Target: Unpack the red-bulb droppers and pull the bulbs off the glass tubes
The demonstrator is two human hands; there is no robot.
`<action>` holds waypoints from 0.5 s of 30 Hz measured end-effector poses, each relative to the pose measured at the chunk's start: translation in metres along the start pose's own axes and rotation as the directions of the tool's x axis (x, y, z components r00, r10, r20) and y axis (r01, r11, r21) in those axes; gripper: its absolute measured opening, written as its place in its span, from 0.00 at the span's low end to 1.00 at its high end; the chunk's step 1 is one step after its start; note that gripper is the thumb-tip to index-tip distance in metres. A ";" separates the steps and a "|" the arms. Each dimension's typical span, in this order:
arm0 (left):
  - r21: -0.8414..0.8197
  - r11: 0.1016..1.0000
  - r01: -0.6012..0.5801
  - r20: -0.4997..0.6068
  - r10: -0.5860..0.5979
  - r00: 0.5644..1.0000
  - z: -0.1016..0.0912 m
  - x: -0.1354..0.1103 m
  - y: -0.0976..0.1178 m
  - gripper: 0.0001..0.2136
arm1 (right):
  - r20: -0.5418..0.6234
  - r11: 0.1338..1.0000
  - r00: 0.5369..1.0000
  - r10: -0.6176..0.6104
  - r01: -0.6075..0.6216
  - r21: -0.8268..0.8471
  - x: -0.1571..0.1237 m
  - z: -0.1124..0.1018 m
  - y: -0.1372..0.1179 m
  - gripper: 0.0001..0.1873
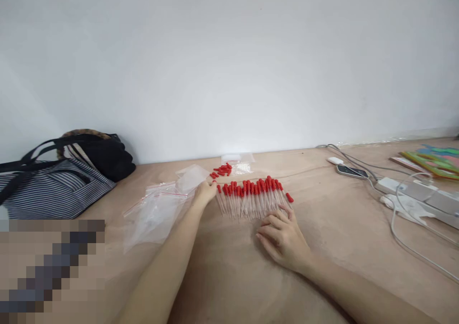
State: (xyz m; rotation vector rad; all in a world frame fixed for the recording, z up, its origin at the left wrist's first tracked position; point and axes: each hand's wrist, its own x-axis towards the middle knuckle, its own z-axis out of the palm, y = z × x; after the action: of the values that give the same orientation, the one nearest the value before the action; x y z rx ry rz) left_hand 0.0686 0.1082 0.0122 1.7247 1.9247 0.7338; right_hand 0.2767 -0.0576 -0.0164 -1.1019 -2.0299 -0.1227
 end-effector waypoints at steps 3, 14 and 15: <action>-0.186 0.982 0.009 0.069 0.004 0.998 -0.014 -0.020 0.002 0.15 | 0.011 0.996 0.998 0.060 -0.061 0.062 0.003 -0.003 0.002 0.07; -0.657 0.746 0.105 0.513 0.341 0.788 -0.004 -0.121 0.000 0.21 | 0.266 0.694 0.959 0.097 -0.257 0.672 0.039 0.022 -0.003 0.18; -0.681 0.722 0.126 0.528 0.364 0.767 -0.002 -0.123 0.000 0.21 | 0.290 0.647 0.952 0.097 -0.282 0.709 0.039 0.024 -0.003 0.16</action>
State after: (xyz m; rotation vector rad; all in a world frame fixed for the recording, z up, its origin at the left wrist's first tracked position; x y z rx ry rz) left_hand 0.0815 -0.0140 0.0111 1.3591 0.8859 0.6680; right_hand 0.2484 -0.0238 -0.0046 -0.7869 -1.8341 0.9260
